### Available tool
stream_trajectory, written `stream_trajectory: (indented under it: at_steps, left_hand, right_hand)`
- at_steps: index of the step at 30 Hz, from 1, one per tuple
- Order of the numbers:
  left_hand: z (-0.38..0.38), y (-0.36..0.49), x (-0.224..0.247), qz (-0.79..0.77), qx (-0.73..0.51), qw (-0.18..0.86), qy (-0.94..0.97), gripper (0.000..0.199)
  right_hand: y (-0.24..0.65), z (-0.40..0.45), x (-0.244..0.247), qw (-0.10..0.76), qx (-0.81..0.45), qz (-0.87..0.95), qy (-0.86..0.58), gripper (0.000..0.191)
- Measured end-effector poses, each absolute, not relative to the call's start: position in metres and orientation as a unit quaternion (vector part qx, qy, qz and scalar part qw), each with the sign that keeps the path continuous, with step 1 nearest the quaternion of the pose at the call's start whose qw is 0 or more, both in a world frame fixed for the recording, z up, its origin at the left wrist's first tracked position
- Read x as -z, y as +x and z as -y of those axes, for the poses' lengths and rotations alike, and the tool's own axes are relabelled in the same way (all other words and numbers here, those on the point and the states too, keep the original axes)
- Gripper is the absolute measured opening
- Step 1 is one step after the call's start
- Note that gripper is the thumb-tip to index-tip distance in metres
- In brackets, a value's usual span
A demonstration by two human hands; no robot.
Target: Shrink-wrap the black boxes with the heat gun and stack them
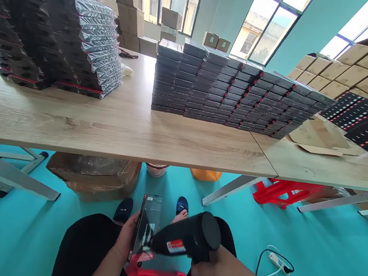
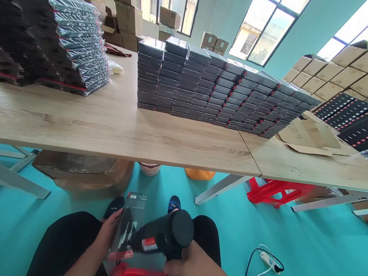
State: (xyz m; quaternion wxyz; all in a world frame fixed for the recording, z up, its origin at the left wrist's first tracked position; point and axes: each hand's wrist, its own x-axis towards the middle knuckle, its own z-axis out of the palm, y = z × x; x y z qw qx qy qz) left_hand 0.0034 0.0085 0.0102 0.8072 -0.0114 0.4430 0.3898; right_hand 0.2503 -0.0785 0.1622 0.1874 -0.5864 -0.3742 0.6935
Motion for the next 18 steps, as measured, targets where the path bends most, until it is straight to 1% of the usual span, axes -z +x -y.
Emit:
stream_trajectory:
  at_steps: [2,3,5,8,11,13,15,18]
  left_hand:
    - [-0.009,0.002,-0.010,-0.427,-0.380,0.820,-0.002,0.033]
    - [-0.009,0.001,-0.009,-0.420,-0.381,0.824,0.001,0.037]
    - [-0.012,-0.001,-0.005,-0.419,-0.392,0.819,-0.008,0.041]
    - [-0.017,-0.003,0.006,-0.457,-0.429,0.777,-0.063,0.035]
    - [-0.021,-0.006,0.017,-0.488,-0.477,0.725,-0.097,0.024]
    - [-0.022,-0.007,0.022,-0.499,-0.496,0.704,-0.098,0.021]
    - [-0.022,-0.008,0.023,-0.500,-0.487,0.710,-0.099,0.025]
    - [-0.022,-0.009,0.024,-0.490,-0.464,0.730,-0.110,0.035]
  right_hand:
    - [0.250,0.079,-0.160,0.246,-0.666,0.362,-0.604,0.014]
    - [0.249,0.080,-0.161,0.255,-0.665,0.354,-0.606,0.015]
    - [0.249,0.083,-0.166,0.236,-0.694,0.346,-0.585,0.017]
    - [0.246,0.091,-0.174,0.225,-0.736,0.328,-0.547,0.016]
    - [0.239,0.096,-0.169,0.262,-0.728,0.277,-0.570,0.023]
    - [0.233,0.097,-0.160,0.285,-0.710,0.258,-0.590,0.030]
    - [0.227,0.097,-0.152,0.280,-0.713,0.264,-0.587,0.032]
    - [0.219,0.096,-0.144,0.262,-0.725,0.290,-0.568,0.030]
